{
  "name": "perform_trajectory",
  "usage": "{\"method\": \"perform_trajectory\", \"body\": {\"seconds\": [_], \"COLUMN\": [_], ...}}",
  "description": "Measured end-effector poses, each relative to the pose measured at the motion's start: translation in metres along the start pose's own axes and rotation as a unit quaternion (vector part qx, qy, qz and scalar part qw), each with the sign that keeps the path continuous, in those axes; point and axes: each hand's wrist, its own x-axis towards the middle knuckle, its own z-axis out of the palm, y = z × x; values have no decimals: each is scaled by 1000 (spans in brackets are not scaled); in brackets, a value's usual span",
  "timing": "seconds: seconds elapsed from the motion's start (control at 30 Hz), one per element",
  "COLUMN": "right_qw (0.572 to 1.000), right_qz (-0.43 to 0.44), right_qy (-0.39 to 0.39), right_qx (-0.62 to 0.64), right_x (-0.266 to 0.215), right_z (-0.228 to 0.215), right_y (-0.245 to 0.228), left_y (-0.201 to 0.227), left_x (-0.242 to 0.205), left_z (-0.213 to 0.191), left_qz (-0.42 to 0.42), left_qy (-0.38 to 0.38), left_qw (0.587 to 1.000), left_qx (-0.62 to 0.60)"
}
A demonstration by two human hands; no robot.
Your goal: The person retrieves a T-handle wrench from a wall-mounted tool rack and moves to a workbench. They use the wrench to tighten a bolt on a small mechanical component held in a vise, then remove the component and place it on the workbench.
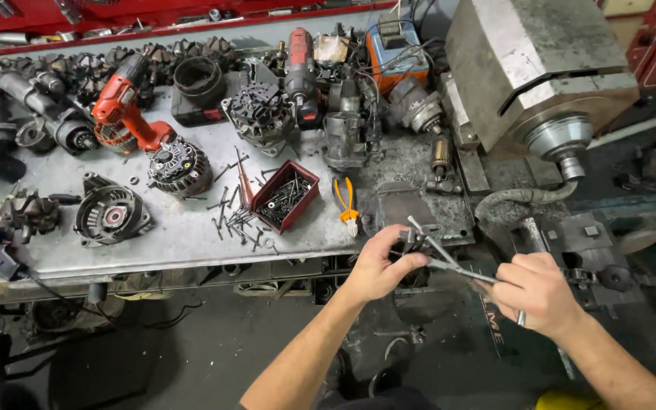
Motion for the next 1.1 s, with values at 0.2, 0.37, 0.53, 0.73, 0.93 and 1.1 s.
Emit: {"method": "perform_trajectory", "body": {"seconds": [0.2,0.37,0.53,0.73,0.93,1.1], "right_qw": [999,986,604,474,508,504], "right_qz": [26,115,585,574,420,484], "right_qy": [-1,3,-86,77,250,222], "right_qx": [20,124,535,663,710,680], "right_x": [0,-31,-64,-58,-88,-94], "right_z": [4,29,49,43,71,67], "right_y": [-2,9,26,1,-26,-15], "left_y": [1,1,-1,4,8,3], "left_x": [3,3,3,6,4,5], "left_z": [1,0,1,-2,-4,-3], "left_qz": [44,42,70,55,54,44], "left_qy": [7,16,17,8,-2,1], "left_qw": [997,995,993,994,995,996], "left_qx": [61,89,95,99,79,82]}}
